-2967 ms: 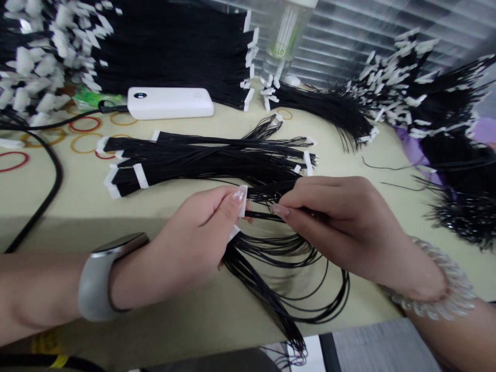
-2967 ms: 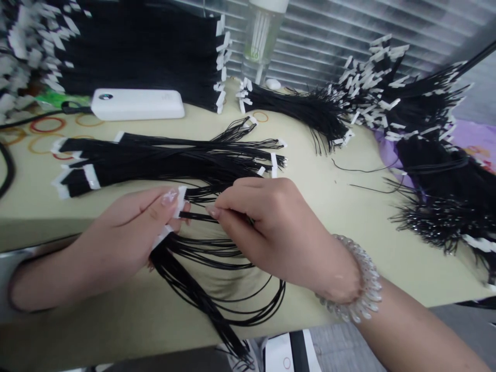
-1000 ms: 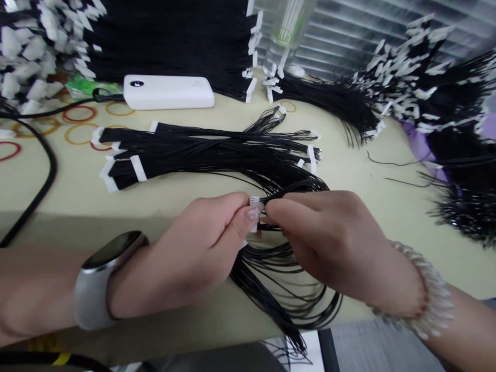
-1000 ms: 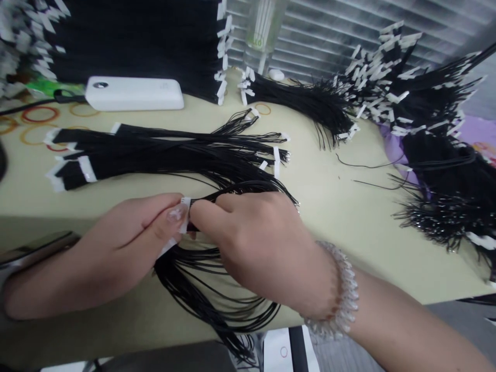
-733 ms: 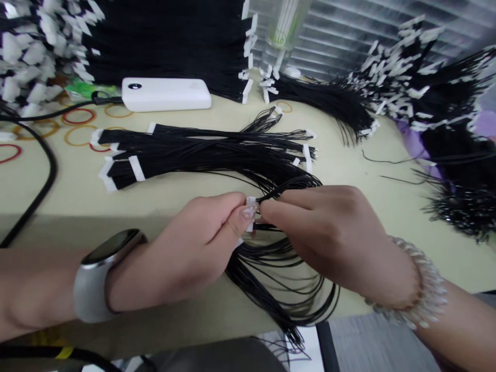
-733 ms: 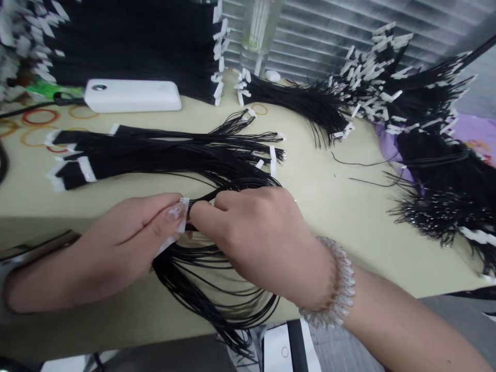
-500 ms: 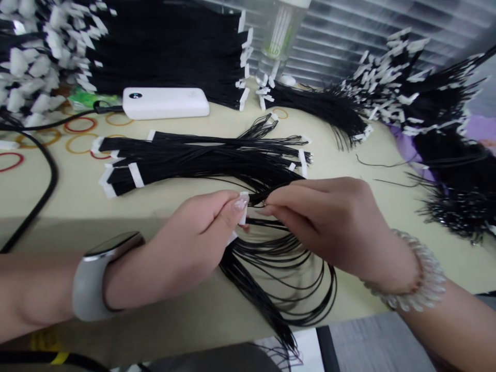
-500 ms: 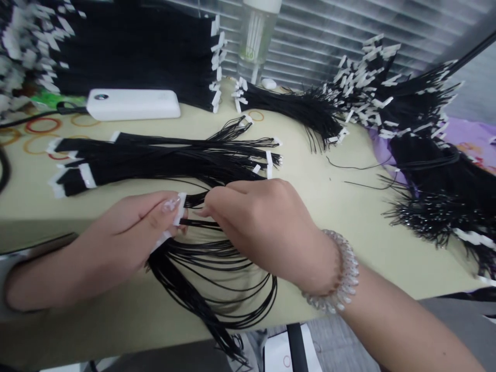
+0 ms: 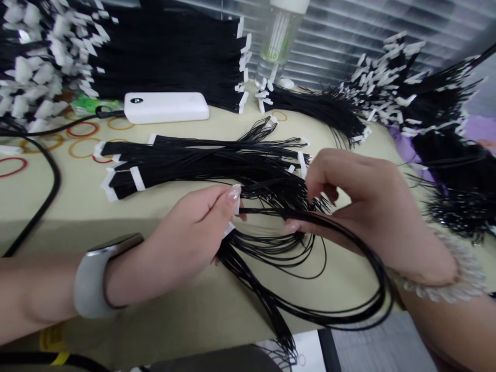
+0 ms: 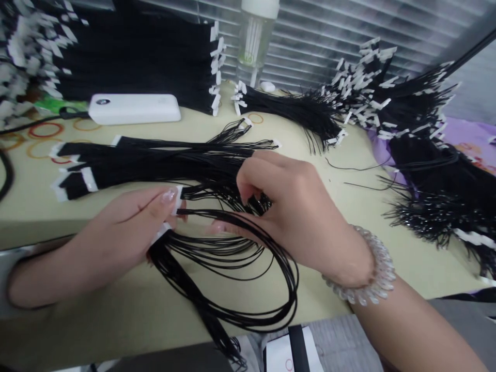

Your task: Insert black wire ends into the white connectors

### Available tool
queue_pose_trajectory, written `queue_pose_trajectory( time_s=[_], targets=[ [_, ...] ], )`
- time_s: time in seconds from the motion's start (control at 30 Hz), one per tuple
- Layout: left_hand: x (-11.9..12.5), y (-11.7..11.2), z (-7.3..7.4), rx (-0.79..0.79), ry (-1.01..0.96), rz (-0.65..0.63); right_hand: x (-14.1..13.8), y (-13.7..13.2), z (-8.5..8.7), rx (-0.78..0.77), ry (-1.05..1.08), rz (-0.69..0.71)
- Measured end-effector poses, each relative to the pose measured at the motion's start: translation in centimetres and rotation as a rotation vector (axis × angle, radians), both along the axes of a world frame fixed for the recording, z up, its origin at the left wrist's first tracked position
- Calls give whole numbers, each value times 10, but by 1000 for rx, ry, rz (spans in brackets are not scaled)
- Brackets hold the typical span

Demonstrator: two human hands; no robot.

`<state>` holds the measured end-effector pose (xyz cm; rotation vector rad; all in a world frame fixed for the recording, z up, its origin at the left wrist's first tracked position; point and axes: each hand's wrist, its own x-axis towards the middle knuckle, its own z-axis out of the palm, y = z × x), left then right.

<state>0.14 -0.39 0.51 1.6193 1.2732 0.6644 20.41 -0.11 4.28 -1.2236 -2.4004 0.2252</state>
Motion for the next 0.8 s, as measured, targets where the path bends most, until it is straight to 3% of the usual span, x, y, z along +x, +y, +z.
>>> queue_pose_trajectory(
  time_s=[0.1, 0.23, 0.3, 0.4, 0.5, 0.8],
  targets=[
    [0, 0, 0, -76, -47, 10, -2, -8, 9, -92, 75, 32],
    [0, 1, -2, -110, -87, 31, -7, -19, 11, -539, 82, 295],
    [0, 1, -3, -100, -91, 42, -10, -24, 5, -639, -35, 288],
    [-1, 1, -3, -87, -104, 45, -17, -27, -9, -637, -140, 174],
    [-1, 1, -3, -78, -101, 51, -25, -26, -20, -682, -74, 154],
    [-2, 2, -2, -16, -59, 38, -39, -24, -22, -676, 69, 121]
  ],
)
